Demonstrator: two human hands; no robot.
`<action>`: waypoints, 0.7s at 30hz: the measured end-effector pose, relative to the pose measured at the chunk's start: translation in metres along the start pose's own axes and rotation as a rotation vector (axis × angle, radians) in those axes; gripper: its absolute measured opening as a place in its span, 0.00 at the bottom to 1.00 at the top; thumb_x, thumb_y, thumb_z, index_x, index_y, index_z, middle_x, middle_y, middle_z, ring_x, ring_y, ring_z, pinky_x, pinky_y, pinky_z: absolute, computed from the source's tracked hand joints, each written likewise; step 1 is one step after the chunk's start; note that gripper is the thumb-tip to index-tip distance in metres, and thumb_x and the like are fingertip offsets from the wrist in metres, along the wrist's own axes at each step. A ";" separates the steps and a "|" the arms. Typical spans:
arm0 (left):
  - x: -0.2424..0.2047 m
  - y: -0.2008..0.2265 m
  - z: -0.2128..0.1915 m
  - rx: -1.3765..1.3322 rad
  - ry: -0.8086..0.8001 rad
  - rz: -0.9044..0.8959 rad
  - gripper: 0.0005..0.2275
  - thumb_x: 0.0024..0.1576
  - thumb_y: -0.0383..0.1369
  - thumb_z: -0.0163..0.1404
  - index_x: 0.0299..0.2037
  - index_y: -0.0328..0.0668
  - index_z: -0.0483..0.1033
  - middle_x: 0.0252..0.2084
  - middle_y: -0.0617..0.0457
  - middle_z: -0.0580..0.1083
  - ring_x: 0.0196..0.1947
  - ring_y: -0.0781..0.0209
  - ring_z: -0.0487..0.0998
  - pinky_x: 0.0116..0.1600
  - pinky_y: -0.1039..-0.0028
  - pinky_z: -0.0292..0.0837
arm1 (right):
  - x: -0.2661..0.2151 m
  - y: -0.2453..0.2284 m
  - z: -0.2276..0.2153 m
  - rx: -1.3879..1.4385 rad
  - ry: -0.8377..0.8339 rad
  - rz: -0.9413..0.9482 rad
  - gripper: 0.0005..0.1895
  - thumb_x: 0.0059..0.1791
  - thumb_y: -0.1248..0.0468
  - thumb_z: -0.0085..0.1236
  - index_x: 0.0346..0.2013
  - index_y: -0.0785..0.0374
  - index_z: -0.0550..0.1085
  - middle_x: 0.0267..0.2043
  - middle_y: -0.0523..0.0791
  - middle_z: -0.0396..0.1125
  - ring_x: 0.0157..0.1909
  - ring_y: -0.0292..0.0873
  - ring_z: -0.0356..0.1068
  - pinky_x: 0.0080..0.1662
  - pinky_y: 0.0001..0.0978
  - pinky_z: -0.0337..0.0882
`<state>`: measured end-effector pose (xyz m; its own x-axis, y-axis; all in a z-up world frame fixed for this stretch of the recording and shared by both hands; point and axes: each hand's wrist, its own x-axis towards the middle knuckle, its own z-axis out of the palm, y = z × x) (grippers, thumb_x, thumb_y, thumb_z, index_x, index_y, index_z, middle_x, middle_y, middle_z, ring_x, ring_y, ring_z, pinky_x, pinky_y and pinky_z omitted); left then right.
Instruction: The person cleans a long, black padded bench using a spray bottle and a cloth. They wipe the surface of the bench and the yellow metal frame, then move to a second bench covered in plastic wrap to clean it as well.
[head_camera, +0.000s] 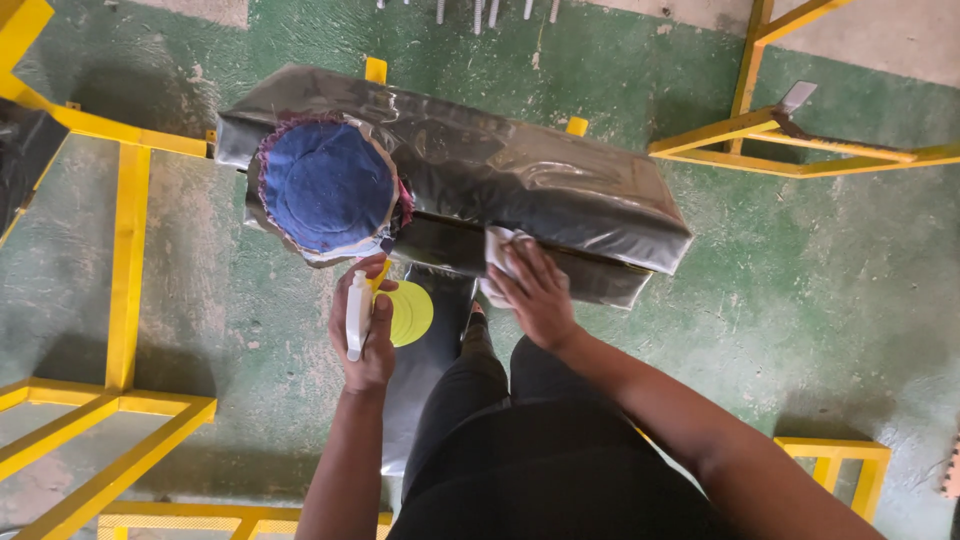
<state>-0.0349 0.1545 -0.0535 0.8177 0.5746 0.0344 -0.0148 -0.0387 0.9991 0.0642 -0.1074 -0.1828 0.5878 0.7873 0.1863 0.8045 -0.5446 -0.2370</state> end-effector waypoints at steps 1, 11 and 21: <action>-0.002 0.000 -0.002 0.000 -0.002 0.000 0.19 0.67 0.44 0.51 0.59 0.36 0.72 0.61 0.44 0.73 0.49 0.58 0.77 0.56 0.67 0.76 | 0.011 -0.009 0.003 0.000 0.001 0.002 0.41 0.45 0.60 0.67 0.72 0.51 0.63 0.79 0.51 0.47 0.80 0.55 0.38 0.75 0.54 0.41; -0.006 0.013 -0.008 0.035 -0.014 0.050 0.21 0.68 0.46 0.49 0.60 0.34 0.71 0.62 0.44 0.72 0.54 0.56 0.77 0.57 0.67 0.77 | 0.111 -0.055 -0.007 0.131 0.055 -0.169 0.28 0.51 0.64 0.55 0.67 0.50 0.67 0.76 0.47 0.55 0.78 0.53 0.50 0.74 0.51 0.55; -0.001 0.017 0.004 0.032 -0.076 0.071 0.23 0.68 0.48 0.49 0.59 0.33 0.70 0.62 0.44 0.72 0.51 0.57 0.78 0.57 0.68 0.76 | 0.094 -0.022 -0.017 0.151 -0.046 -0.259 0.34 0.46 0.66 0.59 0.68 0.49 0.68 0.76 0.45 0.53 0.77 0.51 0.51 0.74 0.49 0.55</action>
<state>-0.0333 0.1503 -0.0370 0.8567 0.5056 0.1019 -0.0567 -0.1040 0.9930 0.1030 -0.0261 -0.1436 0.3577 0.9084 0.2164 0.9034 -0.2779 -0.3267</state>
